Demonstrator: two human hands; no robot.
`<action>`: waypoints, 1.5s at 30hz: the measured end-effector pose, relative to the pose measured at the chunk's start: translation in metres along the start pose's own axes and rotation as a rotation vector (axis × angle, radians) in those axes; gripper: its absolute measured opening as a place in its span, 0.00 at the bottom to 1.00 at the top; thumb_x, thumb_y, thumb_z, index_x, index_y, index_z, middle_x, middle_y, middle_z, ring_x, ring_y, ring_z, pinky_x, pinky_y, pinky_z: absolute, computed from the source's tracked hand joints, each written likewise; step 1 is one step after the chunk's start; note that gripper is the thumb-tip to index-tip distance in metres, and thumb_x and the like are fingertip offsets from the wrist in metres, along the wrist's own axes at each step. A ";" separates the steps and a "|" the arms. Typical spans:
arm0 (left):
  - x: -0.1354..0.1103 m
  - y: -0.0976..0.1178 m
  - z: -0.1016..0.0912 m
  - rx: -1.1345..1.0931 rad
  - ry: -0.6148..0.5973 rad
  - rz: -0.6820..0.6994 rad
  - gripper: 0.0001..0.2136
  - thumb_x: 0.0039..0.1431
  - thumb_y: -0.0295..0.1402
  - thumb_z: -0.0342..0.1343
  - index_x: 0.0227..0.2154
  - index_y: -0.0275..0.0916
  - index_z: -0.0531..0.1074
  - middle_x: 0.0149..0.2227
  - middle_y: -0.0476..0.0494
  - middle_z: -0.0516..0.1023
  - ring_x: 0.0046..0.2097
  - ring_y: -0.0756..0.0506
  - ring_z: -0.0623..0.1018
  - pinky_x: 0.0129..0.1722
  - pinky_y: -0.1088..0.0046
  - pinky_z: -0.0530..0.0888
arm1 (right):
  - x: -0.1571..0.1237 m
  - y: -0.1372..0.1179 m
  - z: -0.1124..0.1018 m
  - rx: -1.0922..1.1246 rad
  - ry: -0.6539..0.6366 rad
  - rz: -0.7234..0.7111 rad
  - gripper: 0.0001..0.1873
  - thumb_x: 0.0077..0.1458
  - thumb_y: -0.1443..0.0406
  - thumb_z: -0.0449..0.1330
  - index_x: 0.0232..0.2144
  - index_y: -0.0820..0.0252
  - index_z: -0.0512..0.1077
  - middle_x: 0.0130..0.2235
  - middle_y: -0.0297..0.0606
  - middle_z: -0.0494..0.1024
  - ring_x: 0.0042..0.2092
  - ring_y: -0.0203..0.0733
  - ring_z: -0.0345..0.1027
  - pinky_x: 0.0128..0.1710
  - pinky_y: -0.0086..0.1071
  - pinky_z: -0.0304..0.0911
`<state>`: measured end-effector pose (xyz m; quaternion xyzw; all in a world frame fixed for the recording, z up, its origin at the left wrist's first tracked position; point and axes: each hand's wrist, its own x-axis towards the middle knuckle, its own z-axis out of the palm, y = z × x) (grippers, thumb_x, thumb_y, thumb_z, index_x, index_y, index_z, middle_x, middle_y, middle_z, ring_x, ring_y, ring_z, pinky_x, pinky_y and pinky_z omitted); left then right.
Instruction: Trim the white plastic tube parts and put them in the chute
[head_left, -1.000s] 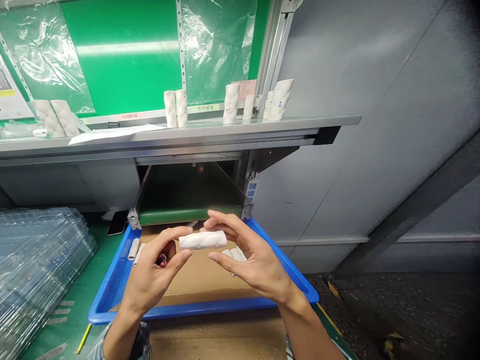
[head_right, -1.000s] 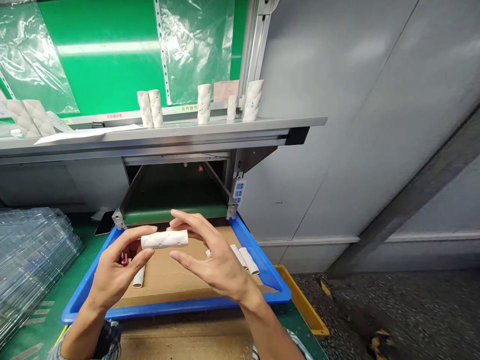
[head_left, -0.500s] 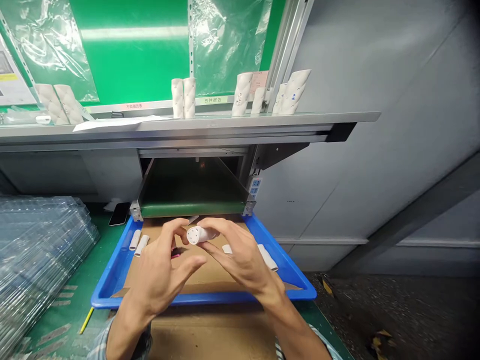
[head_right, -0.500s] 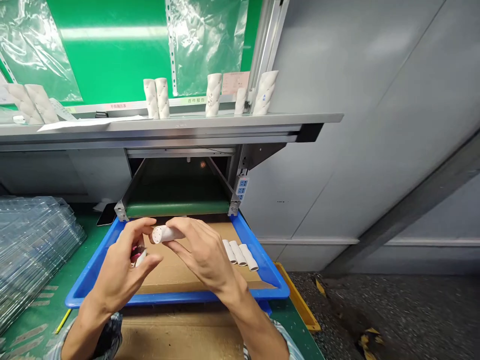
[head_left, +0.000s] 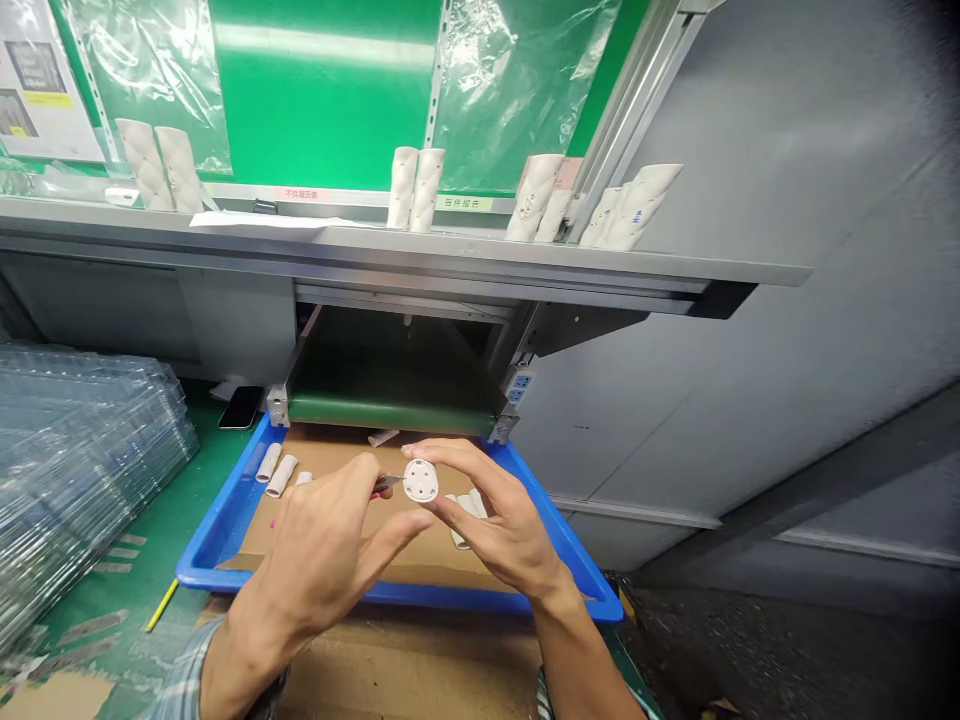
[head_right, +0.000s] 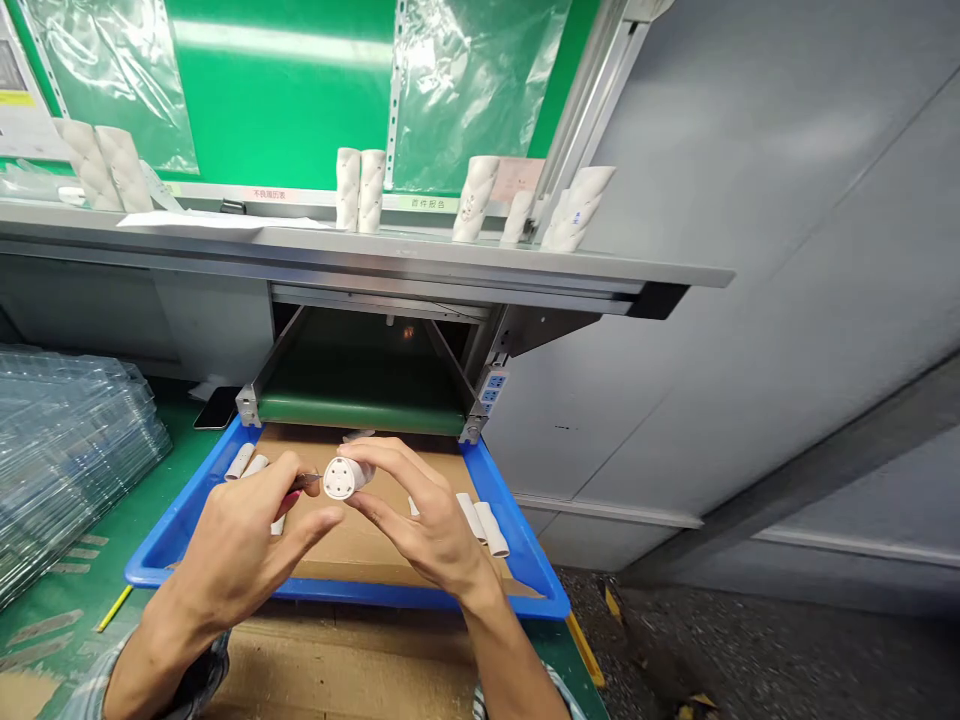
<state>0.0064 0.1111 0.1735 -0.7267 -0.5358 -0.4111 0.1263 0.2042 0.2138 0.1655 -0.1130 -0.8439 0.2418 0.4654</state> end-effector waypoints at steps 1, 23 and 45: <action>-0.001 0.002 0.001 0.033 0.024 0.007 0.22 0.79 0.54 0.45 0.37 0.42 0.68 0.27 0.51 0.78 0.24 0.47 0.75 0.25 0.69 0.63 | 0.000 0.000 0.000 -0.002 0.006 0.003 0.15 0.72 0.60 0.65 0.58 0.50 0.76 0.55 0.43 0.84 0.57 0.49 0.79 0.59 0.43 0.77; 0.001 0.013 0.006 0.319 0.093 0.074 0.27 0.83 0.47 0.37 0.28 0.42 0.65 0.21 0.51 0.70 0.21 0.48 0.72 0.23 0.66 0.57 | -0.004 0.002 0.011 -0.094 0.123 -0.116 0.20 0.68 0.69 0.68 0.59 0.48 0.74 0.52 0.41 0.82 0.54 0.49 0.79 0.56 0.41 0.76; 0.002 -0.002 -0.001 0.252 0.086 0.107 0.26 0.81 0.53 0.42 0.30 0.42 0.67 0.24 0.52 0.75 0.23 0.47 0.75 0.25 0.66 0.60 | 0.000 0.000 0.011 -0.004 -0.056 -0.072 0.23 0.67 0.71 0.65 0.62 0.50 0.75 0.54 0.40 0.82 0.54 0.42 0.78 0.56 0.31 0.75</action>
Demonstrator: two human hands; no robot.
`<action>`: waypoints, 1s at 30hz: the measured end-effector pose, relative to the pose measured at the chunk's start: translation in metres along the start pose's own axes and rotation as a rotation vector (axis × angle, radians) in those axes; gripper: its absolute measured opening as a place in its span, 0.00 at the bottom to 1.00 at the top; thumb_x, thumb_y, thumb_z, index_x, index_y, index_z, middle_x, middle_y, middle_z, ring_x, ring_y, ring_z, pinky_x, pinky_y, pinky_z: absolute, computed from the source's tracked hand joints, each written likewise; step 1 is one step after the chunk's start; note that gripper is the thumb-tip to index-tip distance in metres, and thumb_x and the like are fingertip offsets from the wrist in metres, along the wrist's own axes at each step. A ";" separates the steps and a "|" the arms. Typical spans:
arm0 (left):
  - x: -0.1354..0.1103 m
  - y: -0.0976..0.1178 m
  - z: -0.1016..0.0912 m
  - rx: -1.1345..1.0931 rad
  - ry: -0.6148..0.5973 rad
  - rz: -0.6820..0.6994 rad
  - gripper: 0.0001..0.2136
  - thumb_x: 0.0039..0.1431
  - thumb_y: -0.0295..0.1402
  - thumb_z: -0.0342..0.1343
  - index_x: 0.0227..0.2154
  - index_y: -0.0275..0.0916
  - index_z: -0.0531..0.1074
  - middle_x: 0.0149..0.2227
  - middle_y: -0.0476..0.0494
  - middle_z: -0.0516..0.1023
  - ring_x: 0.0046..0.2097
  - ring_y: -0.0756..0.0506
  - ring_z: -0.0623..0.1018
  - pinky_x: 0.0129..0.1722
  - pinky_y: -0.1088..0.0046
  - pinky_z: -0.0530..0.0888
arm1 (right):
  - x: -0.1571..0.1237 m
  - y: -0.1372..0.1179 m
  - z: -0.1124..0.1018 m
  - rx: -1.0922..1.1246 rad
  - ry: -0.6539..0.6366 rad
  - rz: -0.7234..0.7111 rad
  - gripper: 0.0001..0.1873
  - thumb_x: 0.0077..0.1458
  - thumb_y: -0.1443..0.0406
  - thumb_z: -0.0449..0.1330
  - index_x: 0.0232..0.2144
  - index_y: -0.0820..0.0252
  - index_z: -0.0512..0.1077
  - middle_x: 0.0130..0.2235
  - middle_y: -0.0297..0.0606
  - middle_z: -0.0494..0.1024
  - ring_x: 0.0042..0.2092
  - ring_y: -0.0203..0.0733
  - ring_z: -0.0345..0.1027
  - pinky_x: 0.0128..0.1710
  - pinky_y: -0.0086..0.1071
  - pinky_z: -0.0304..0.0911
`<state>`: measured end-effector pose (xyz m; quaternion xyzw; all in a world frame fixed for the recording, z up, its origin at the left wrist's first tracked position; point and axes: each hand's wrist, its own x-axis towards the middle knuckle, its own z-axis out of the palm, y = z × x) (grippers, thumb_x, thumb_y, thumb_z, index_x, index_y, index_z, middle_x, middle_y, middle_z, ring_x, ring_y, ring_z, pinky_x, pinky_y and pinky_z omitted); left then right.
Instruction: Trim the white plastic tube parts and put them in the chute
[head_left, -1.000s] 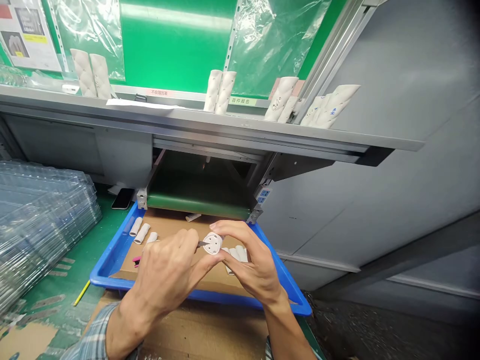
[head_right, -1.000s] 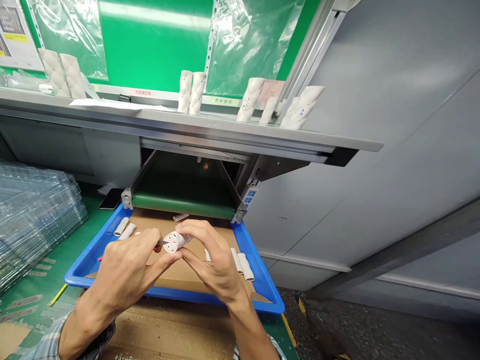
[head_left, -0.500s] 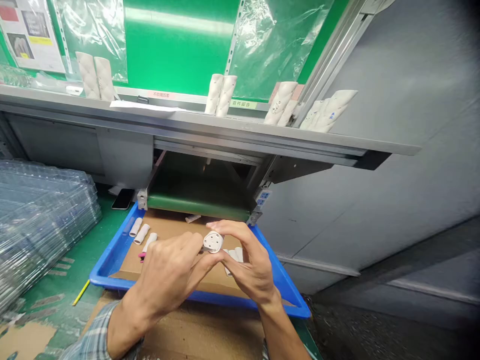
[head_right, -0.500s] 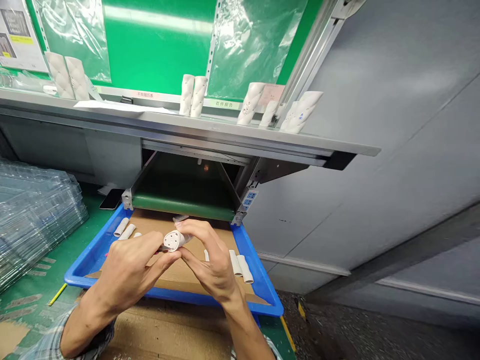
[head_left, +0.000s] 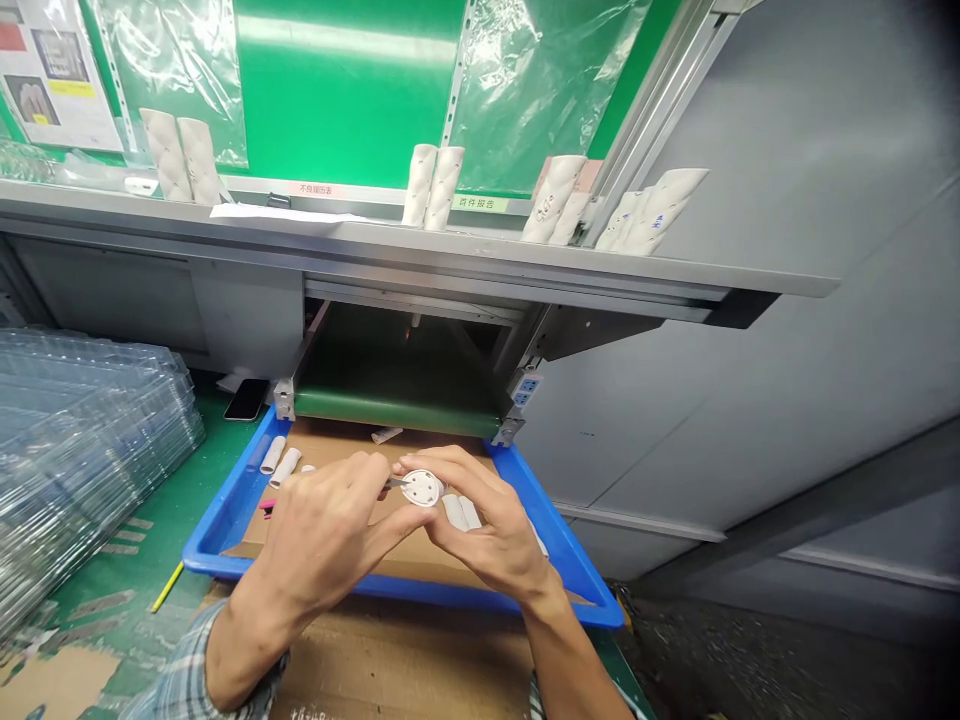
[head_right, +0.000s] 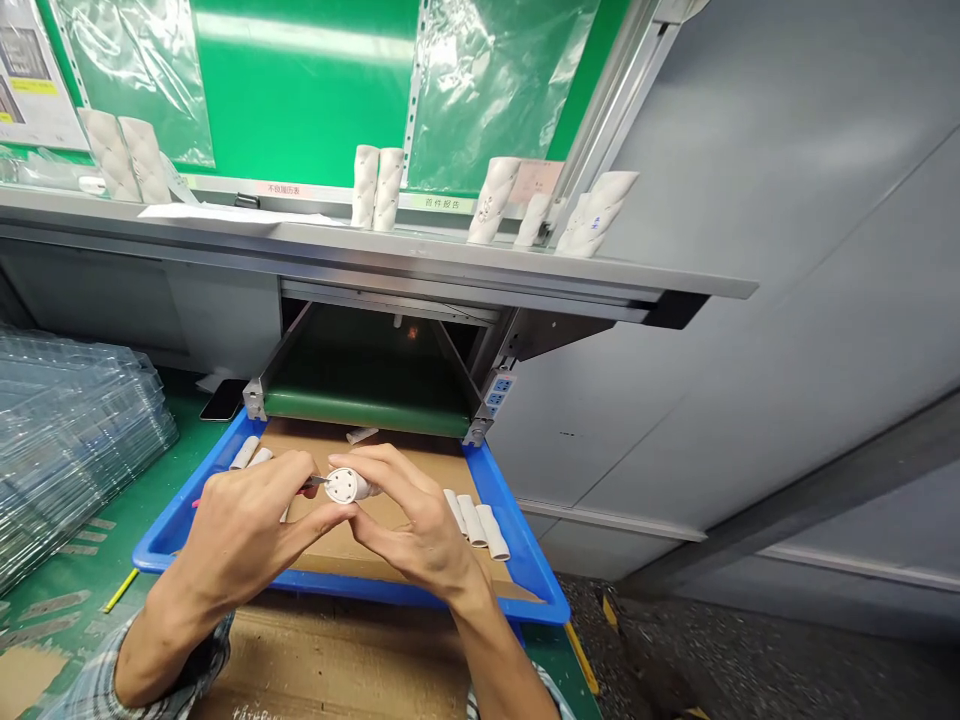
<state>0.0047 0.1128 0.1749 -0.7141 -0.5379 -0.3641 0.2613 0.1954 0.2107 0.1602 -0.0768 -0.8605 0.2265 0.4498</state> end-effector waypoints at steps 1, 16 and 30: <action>0.000 0.000 0.000 0.006 -0.017 -0.004 0.26 0.81 0.53 0.41 0.30 0.42 0.67 0.25 0.52 0.75 0.24 0.47 0.75 0.25 0.66 0.59 | 0.000 0.000 0.000 0.003 -0.008 -0.004 0.24 0.67 0.71 0.65 0.63 0.50 0.75 0.54 0.40 0.82 0.54 0.42 0.78 0.56 0.32 0.75; -0.003 0.003 0.001 -0.041 -0.098 -0.011 0.25 0.82 0.51 0.38 0.32 0.42 0.67 0.26 0.51 0.78 0.24 0.46 0.77 0.24 0.65 0.58 | -0.003 -0.002 -0.001 -0.035 -0.002 -0.024 0.26 0.68 0.70 0.65 0.65 0.49 0.74 0.55 0.41 0.81 0.54 0.43 0.78 0.56 0.32 0.76; -0.001 0.008 -0.001 -0.097 -0.155 -0.029 0.26 0.83 0.49 0.35 0.33 0.42 0.68 0.28 0.50 0.80 0.24 0.46 0.77 0.24 0.65 0.60 | -0.003 -0.006 -0.002 -0.088 0.059 -0.056 0.25 0.69 0.70 0.66 0.65 0.49 0.74 0.55 0.43 0.81 0.57 0.48 0.79 0.56 0.37 0.78</action>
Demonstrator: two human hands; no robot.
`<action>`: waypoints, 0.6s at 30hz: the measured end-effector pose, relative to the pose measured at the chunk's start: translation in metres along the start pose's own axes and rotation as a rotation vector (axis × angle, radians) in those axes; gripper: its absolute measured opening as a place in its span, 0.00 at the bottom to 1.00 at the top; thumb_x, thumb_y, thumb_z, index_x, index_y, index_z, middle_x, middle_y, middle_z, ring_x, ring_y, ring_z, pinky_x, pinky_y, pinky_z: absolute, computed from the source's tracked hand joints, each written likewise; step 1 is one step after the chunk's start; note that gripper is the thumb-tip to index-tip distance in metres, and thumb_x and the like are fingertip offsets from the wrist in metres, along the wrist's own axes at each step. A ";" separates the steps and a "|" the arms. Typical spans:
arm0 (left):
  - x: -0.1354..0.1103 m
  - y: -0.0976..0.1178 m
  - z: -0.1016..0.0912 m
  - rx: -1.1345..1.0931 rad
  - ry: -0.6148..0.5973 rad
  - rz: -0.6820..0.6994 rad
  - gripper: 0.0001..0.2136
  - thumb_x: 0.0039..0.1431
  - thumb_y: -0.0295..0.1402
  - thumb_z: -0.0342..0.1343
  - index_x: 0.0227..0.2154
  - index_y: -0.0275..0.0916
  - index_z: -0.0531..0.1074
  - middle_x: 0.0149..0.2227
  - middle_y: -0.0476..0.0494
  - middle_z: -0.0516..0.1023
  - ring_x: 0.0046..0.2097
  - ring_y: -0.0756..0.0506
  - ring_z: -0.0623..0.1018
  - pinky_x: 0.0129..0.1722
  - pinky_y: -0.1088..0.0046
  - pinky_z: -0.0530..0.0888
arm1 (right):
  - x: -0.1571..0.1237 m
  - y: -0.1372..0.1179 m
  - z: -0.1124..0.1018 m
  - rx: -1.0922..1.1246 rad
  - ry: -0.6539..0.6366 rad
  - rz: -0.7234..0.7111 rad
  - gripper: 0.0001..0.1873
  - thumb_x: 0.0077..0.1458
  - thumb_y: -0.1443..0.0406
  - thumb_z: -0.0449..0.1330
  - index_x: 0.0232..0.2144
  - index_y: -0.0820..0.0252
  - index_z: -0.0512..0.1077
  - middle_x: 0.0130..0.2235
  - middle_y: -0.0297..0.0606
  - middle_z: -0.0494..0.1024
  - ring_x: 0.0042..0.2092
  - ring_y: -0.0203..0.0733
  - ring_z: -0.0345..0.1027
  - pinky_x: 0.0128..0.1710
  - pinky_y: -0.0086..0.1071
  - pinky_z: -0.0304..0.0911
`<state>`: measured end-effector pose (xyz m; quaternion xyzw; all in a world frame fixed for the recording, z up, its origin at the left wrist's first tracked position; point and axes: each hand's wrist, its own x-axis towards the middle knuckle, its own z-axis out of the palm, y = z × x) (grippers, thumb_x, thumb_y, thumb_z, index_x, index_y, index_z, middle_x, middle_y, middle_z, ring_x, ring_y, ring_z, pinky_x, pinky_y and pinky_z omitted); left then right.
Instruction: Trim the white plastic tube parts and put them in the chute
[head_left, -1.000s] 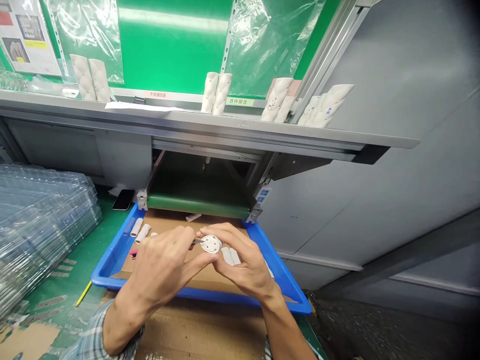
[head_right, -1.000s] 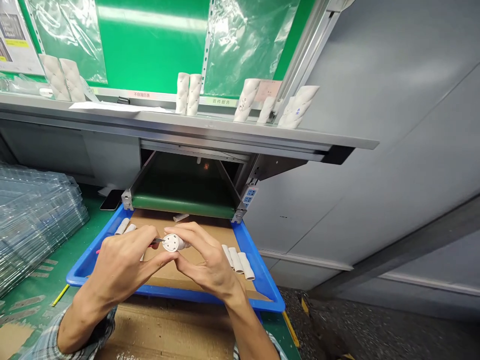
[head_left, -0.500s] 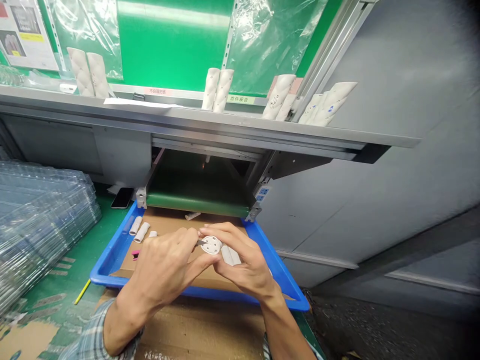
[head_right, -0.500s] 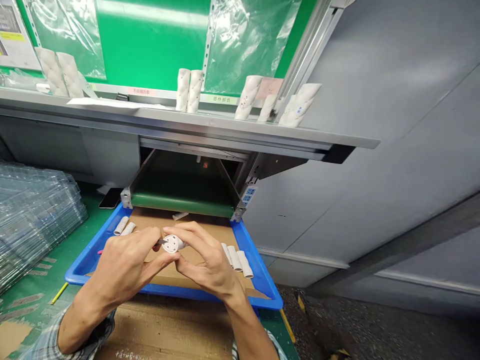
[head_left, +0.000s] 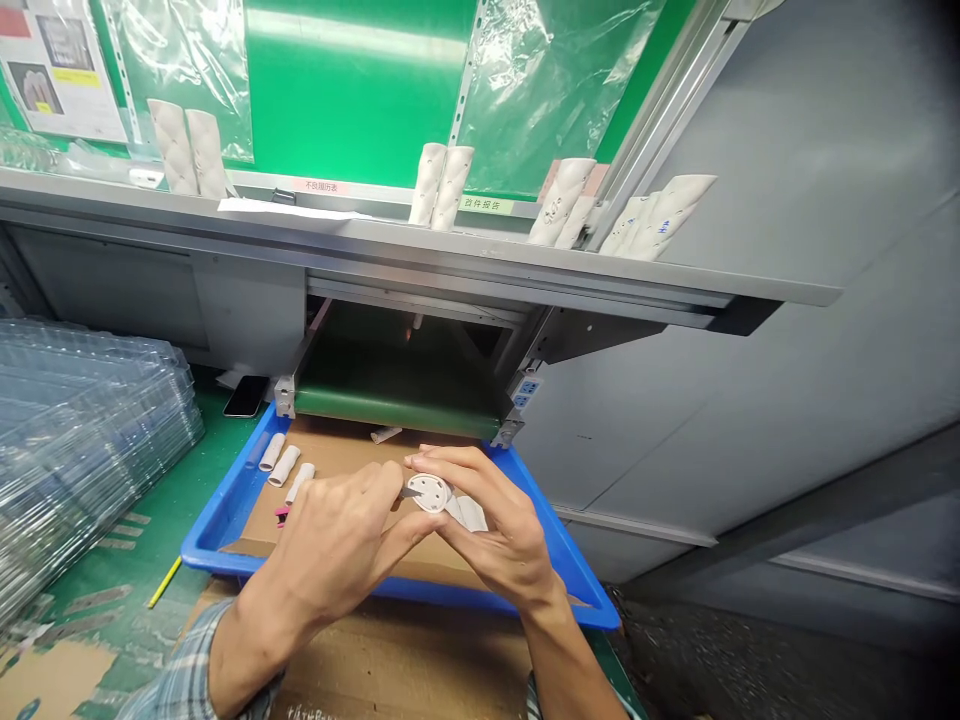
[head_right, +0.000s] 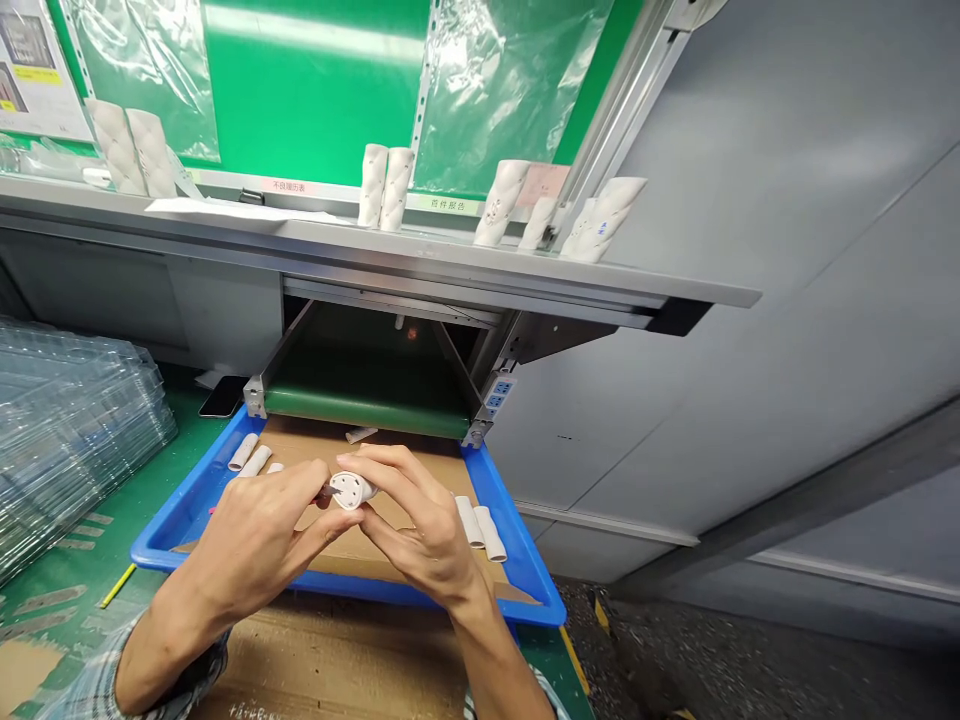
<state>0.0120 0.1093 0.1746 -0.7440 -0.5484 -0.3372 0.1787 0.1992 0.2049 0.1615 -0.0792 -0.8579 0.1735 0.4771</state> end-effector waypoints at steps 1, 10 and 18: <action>0.000 0.001 0.000 0.005 0.003 -0.004 0.26 0.83 0.49 0.35 0.32 0.42 0.68 0.28 0.49 0.80 0.24 0.46 0.77 0.24 0.64 0.59 | 0.000 -0.001 0.000 -0.004 0.005 0.000 0.25 0.69 0.70 0.66 0.65 0.49 0.74 0.55 0.43 0.81 0.57 0.48 0.79 0.56 0.37 0.78; 0.002 0.001 -0.002 -0.152 0.029 0.041 0.23 0.84 0.44 0.38 0.32 0.42 0.67 0.26 0.53 0.76 0.25 0.48 0.74 0.26 0.67 0.60 | 0.001 -0.003 0.003 -0.006 0.075 0.037 0.24 0.68 0.70 0.67 0.63 0.47 0.77 0.53 0.42 0.77 0.53 0.46 0.78 0.54 0.36 0.78; 0.003 -0.003 0.002 -0.064 0.239 0.091 0.18 0.83 0.40 0.45 0.34 0.41 0.67 0.24 0.54 0.70 0.23 0.49 0.71 0.26 0.68 0.59 | -0.004 0.000 0.009 0.060 0.012 0.099 0.24 0.71 0.68 0.64 0.65 0.51 0.69 0.57 0.42 0.82 0.58 0.46 0.79 0.61 0.37 0.76</action>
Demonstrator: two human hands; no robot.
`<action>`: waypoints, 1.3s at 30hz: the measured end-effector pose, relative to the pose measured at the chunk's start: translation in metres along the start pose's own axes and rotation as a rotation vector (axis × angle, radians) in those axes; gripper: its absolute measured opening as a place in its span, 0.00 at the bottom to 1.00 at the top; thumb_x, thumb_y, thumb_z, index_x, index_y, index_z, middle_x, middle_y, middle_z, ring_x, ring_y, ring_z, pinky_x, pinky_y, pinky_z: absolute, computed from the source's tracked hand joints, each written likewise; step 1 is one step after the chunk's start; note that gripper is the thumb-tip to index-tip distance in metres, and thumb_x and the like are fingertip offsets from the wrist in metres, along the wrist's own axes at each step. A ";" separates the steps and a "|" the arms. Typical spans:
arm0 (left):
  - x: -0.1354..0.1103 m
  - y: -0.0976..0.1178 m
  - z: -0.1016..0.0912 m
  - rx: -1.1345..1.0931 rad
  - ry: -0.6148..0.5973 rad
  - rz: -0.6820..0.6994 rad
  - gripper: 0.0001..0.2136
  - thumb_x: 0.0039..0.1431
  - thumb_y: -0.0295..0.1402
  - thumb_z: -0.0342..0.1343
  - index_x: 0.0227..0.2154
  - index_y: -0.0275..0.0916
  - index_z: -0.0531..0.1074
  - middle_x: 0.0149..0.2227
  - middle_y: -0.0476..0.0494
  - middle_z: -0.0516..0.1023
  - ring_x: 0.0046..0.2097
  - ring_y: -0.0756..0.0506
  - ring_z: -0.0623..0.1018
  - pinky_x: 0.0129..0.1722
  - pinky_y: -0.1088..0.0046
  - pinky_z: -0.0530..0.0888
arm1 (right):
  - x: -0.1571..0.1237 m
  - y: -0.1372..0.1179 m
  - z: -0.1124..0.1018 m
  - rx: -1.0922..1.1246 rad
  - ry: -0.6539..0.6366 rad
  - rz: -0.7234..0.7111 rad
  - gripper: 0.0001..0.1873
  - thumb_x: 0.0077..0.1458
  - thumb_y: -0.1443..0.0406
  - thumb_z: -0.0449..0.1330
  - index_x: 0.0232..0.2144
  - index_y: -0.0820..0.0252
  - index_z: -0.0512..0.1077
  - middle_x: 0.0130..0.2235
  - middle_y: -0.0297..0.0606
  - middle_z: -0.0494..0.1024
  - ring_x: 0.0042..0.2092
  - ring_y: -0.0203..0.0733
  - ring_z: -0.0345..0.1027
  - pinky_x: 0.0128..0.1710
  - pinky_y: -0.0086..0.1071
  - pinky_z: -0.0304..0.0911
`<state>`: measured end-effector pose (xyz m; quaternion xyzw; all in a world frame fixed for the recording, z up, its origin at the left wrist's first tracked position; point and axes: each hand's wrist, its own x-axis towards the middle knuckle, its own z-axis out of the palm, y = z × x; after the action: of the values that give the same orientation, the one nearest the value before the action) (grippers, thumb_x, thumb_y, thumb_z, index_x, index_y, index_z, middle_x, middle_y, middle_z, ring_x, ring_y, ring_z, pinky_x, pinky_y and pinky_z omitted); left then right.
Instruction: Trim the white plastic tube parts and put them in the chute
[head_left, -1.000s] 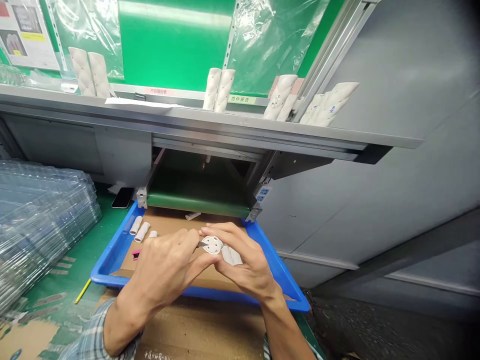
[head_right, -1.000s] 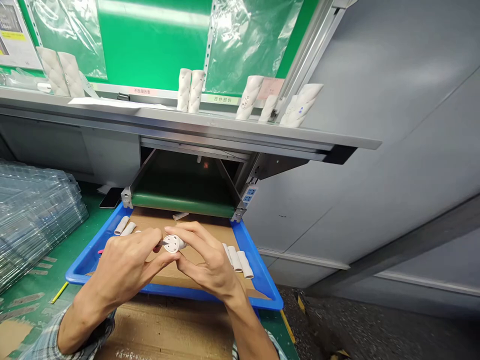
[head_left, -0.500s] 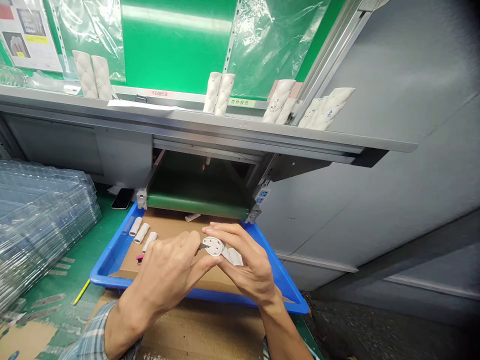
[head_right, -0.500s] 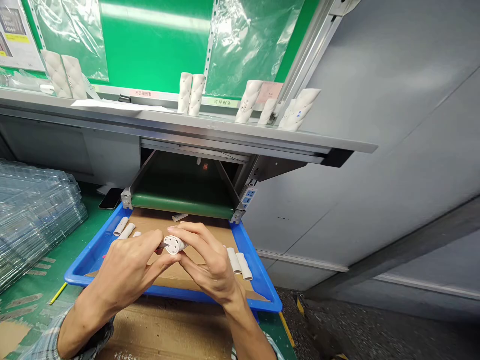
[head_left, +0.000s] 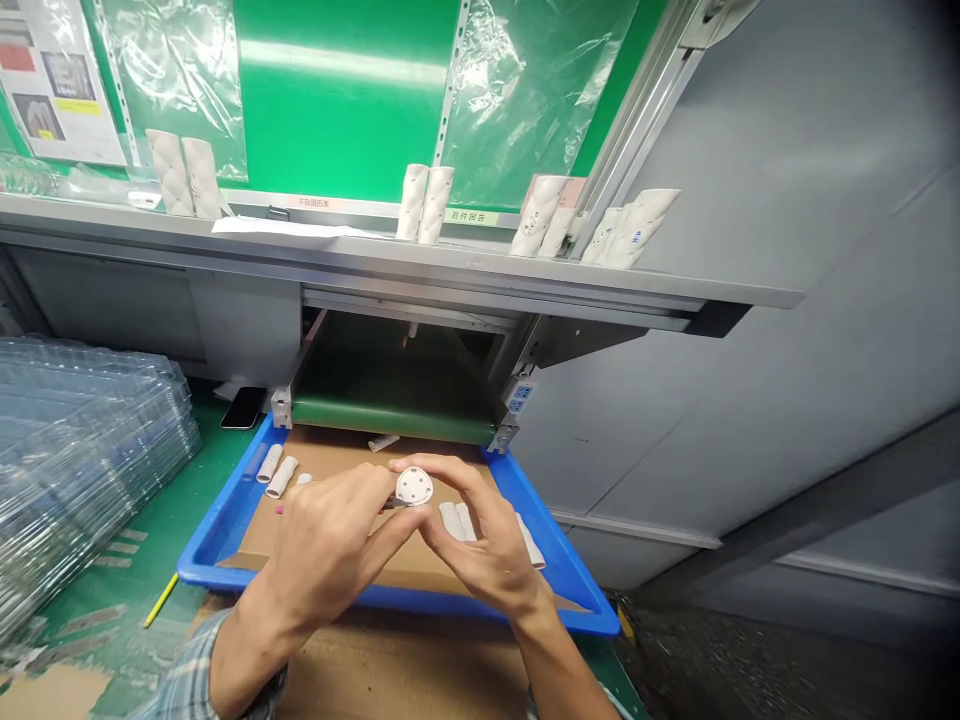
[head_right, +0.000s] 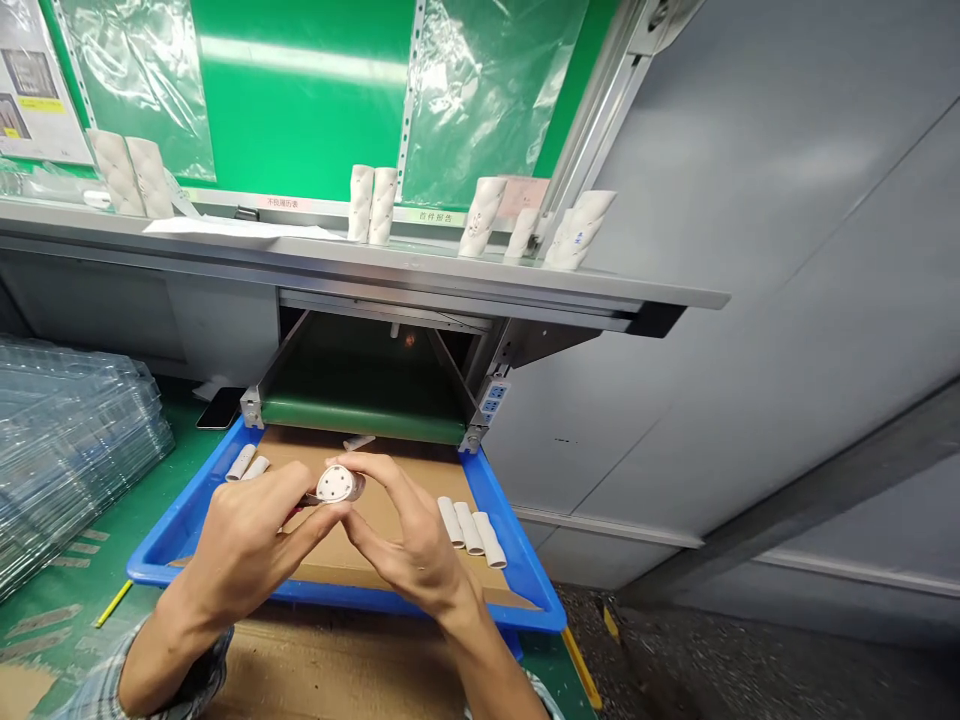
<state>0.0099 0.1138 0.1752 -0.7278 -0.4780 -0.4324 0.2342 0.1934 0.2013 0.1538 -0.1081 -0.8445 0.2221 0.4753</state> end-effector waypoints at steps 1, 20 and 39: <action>-0.001 0.000 0.002 0.021 0.020 0.003 0.18 0.83 0.40 0.46 0.33 0.41 0.67 0.24 0.54 0.70 0.23 0.49 0.71 0.26 0.68 0.59 | 0.000 0.000 0.002 -0.015 -0.001 -0.007 0.24 0.71 0.69 0.63 0.65 0.52 0.69 0.58 0.43 0.82 0.59 0.46 0.79 0.61 0.38 0.76; 0.000 -0.004 -0.005 -0.089 -0.095 -0.093 0.15 0.82 0.33 0.42 0.57 0.39 0.73 0.41 0.44 0.78 0.35 0.46 0.78 0.36 0.70 0.73 | 0.002 -0.003 0.008 -0.064 0.200 -0.066 0.26 0.68 0.72 0.65 0.64 0.49 0.74 0.56 0.44 0.81 0.58 0.49 0.77 0.61 0.45 0.77; -0.003 -0.009 -0.020 -0.232 -0.137 -0.055 0.15 0.80 0.30 0.51 0.65 0.43 0.70 0.47 0.44 0.84 0.42 0.45 0.76 0.43 0.67 0.72 | 0.004 -0.004 0.007 -0.107 0.163 -0.116 0.29 0.64 0.77 0.62 0.63 0.52 0.72 0.58 0.44 0.84 0.60 0.50 0.80 0.65 0.48 0.76</action>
<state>-0.0071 0.1016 0.1826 -0.7644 -0.4595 -0.4404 0.1031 0.1852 0.1968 0.1554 -0.1018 -0.8185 0.1393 0.5480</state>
